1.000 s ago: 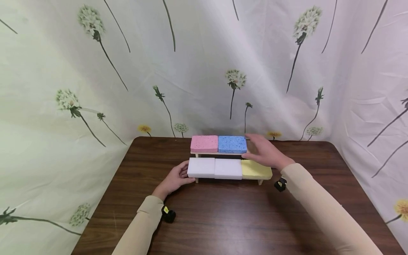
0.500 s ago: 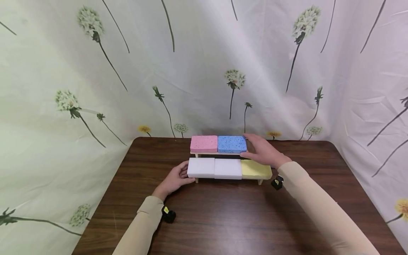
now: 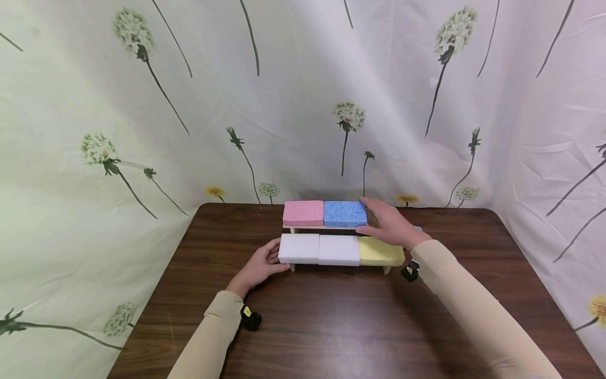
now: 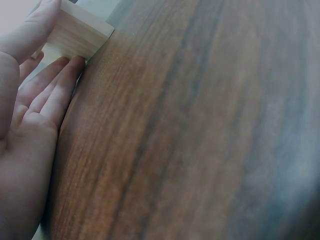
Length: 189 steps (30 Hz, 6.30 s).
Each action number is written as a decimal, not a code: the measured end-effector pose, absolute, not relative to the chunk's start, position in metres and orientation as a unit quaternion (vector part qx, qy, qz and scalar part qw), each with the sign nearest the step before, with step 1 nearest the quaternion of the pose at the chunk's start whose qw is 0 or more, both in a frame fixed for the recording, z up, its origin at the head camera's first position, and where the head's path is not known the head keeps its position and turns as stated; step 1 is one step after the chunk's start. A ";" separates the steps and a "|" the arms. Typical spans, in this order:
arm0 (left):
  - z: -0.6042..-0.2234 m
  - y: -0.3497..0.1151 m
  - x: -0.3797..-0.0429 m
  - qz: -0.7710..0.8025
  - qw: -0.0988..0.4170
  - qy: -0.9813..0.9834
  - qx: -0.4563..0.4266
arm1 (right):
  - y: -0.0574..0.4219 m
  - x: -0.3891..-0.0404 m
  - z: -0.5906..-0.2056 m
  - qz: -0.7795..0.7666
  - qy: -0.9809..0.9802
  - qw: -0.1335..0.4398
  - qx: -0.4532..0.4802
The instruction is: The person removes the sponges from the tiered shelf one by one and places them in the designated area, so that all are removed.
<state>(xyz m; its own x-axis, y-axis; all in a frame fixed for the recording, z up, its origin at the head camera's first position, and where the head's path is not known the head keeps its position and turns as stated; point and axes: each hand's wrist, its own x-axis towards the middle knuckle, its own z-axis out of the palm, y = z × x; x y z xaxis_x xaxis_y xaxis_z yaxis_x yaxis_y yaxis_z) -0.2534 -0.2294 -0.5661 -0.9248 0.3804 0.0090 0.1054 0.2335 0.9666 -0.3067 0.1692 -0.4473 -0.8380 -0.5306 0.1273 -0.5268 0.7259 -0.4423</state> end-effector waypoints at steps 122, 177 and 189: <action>-0.564 -0.229 -0.251 0.596 0.112 0.781 0.149 | 0.274 -0.285 -0.456 -0.277 0.939 -0.031 -0.201; -0.568 -0.229 -0.255 0.605 0.112 0.772 0.156 | 0.316 -0.275 -0.465 -0.274 0.941 -0.081 -0.179; -0.567 -0.230 -0.255 0.599 0.111 0.776 0.161 | 0.327 -0.271 -0.464 -0.279 0.944 -0.070 -0.164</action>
<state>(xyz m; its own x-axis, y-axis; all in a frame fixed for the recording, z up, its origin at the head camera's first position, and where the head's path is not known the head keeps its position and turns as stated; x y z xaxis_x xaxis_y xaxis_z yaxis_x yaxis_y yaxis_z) -0.2549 -0.2304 -0.5672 -0.9235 0.3830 0.0208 0.1169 0.2295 0.9662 -0.2713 0.3269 -0.4636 -0.9368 -0.2701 0.2225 -0.3477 0.7909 -0.5035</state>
